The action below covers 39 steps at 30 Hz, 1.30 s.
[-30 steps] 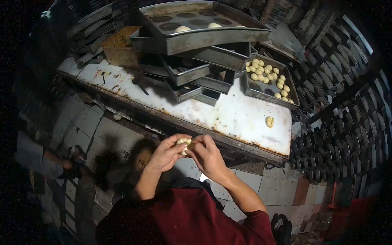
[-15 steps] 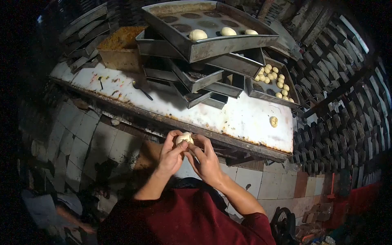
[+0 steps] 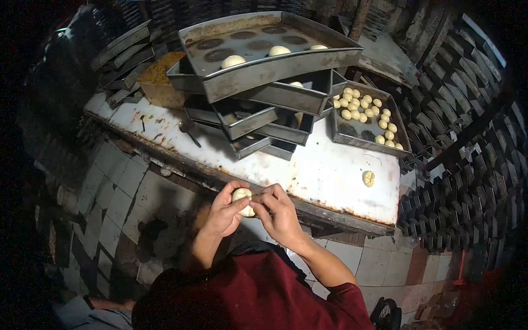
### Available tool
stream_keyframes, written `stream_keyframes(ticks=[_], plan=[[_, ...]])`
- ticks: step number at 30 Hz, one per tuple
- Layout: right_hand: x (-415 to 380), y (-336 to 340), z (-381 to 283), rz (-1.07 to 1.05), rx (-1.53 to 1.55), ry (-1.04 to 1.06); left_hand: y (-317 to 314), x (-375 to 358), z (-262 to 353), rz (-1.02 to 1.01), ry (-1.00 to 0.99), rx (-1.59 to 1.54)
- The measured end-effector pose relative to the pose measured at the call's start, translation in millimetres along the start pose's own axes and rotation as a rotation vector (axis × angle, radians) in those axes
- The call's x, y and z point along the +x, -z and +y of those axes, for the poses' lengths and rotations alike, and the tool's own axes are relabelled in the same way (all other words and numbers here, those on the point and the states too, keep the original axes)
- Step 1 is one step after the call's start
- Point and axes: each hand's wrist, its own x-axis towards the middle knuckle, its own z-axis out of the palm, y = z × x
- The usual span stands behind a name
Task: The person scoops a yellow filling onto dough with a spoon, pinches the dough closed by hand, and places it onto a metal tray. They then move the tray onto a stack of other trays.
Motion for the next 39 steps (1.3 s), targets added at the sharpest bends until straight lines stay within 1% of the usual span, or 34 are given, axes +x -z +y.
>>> stream_keyframes(ticks=[1, 2, 4, 5, 6, 7, 8, 10, 11, 12, 13, 14, 15, 16, 17, 18, 19, 20, 21, 22, 23, 24, 26, 27, 28, 30, 32, 34, 36, 37, 38, 39], plan=[[-1, 5, 8, 0.016, 0.046, 0.048, -7, 5, -4, 0.067, 0.053, -0.096], [-2, 12, 12, 0.018, 0.055, 0.049, -13, 10, -7, 0.134, 0.103, -0.192], [-6, 28, 16, -0.018, 0.104, 0.088, -25, 16, -12, 0.13, 0.147, -0.201], [-5, 39, 19, -0.009, -0.094, 0.177, -30, 20, -16, 0.098, 0.175, -0.205], [-5, 46, 28, -0.005, -0.087, 0.175, -34, 25, -21, 0.065, 0.203, -0.21], [-7, 52, 40, -0.032, -0.077, 0.206, -37, 28, -24, 0.016, 0.202, -0.142], [-8, 58, 48, -0.059, -0.068, 0.238, -41, 30, -25, 0.02, 0.207, -0.139], [-4, 73, 55, -0.079, -0.02, 0.257, -48, 33, -23, -0.096, 0.323, 0.15], [-3, 79, 52, -0.163, 0.094, 0.138, -41, 38, -18, -0.216, 0.389, 0.356], [-2, 85, 48, -0.249, 0.208, 0.018, -43, 43, -15, -0.202, 0.39, 0.357], [1, 90, 43, -0.274, 0.179, 0.071, -48, 47, -10, -0.286, 0.477, 0.438], [0, 91, 47, -0.284, 0.186, 0.073, -51, 48, -8, -0.37, 0.564, 0.517], [0, 92, 51, -0.306, 0.117, 0.187, -47, 48, -10, -0.364, 0.611, 0.476], [1, 92, 56, -0.323, 0.047, 0.303, -50, 48, -11, -0.353, 0.605, 0.478], [2, 92, 61, -0.298, 0.056, 0.321, -54, 48, -11, -0.303, 0.503, 0.446], [2, 91, 63, -0.304, 0.06, 0.329, -60, 48, -11, -0.254, 0.399, 0.412], [0, 89, 63, -0.229, 0.068, 0.315, -72, 41, -8, -0.156, 0.261, 0.366], [-1, 87, 63, -0.152, 0.077, 0.3, -70, 40, -14, -0.15, 0.253, 0.37], [-1, 83, 64, -0.157, 0.081, 0.308, -65, 39, -25, -0.04, 0.192, 0.328], [-2, 80, 64, -0.101, 0.072, 0.313, -60, 40, -37, 0.071, 0.132, 0.284], [-1, 77, 65, -0.045, 0.064, 0.32, -59, 43, -46, 0.11, -0.01, 0.268], [-2, 75, 66, -0.053, 0.071, 0.333, -63, 44, -54, 0.121, -0.023, 0.271], [-3, 70, 67, 0.013, 0.026, 0.315, -74, 44, -60, 0.302, -0.134, 0.285], [-1, 71, 69, 0.015, -0.006, 0.327, -76, 42, -57, 0.329, -0.105, 0.46], [0, 73, 71, -0.007, 0.017, 0.359, -78, 44, -59, 0.318, -0.1, 0.513], [1, 72, 71, 0.009, 0.139, 0.191, -68, 44, -69, 0.218, -0.215, 0.371], [3, 69, 58, 0.045, 0.257, -0.047, -72, 39, -57, 0.183, -0.163, 0.466], [6, 64, 62, 0.0, 0.265, -0.035, -67, 39, -56, 0.202, -0.21, 0.506], [3, 57, 71, 0.006, 0.185, 0.124, -64, 38, -55, 0.209, -0.177, 0.484], [1, 54, 71, -0.015, 0.211, 0.082, -63, 37, -52, 0.206, -0.2, 0.495], [1, 51, 73, -0.027, 0.216, 0.09, -58, 38, -58, 0.22, -0.208, 0.495], [1, 48, 75, -0.048, 0.208, 0.115, -48, 42, -69, 0.3, -0.182, 0.355]])
